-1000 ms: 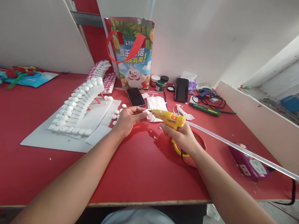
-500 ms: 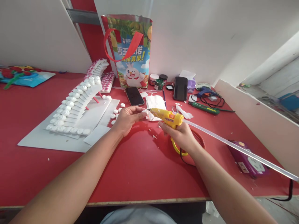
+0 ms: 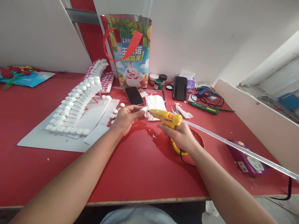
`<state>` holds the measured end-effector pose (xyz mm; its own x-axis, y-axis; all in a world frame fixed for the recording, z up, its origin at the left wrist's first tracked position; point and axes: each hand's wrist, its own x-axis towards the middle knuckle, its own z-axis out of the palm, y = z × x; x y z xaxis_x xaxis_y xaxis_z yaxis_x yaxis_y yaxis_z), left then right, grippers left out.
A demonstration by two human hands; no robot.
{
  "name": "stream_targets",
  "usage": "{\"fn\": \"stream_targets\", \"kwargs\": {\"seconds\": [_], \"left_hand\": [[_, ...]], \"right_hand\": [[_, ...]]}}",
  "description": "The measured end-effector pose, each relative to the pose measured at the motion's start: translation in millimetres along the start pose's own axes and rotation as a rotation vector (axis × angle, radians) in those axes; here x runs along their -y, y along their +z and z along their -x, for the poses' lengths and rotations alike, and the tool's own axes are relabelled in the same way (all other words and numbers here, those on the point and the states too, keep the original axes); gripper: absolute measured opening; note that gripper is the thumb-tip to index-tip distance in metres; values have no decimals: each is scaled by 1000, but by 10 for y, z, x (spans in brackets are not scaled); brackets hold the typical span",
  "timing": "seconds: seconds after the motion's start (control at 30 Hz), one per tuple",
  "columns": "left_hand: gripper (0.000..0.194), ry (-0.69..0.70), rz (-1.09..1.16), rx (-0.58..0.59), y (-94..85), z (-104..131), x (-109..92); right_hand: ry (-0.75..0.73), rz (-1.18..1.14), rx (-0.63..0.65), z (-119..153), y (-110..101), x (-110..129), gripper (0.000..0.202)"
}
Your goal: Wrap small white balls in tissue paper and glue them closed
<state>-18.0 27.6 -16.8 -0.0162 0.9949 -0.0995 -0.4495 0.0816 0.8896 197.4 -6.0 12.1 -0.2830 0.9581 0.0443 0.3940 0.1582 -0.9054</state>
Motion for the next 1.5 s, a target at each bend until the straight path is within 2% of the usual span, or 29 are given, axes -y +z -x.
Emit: {"fn": "stream_targets", "kwargs": {"seconds": [0.4,0.67,0.87,0.97,1.1,1.3,1.4,1.5], "left_hand": [[38,-28,-31,73,-30,4,26],[46,2,70,-19,-2,-8,2],[47,-4,78,-9,9,-9,-6],[47,-5,85,-5,21,4,-8],[47,-19,80,1,37,28,-14],[42,-39,58,63,52,53,-4],[41,-50,63,108,66,74,3],[40,-52,82,149,80,97,3]], "right_hand": [[25,-73,2,6,-9,36,32],[15,-83,0,-8,-13,12,34],[13,-297,-14,5,-51,119,32],[-15,-290,-87,-5,-88,157,29],[52,-187,-265,-95,-282,85,34],[192,183,-562,-174,-826,-295,40],[316,303,-607,-119,-1003,-536,41],[407,382,-588,-52,-1071,-694,45]]}}
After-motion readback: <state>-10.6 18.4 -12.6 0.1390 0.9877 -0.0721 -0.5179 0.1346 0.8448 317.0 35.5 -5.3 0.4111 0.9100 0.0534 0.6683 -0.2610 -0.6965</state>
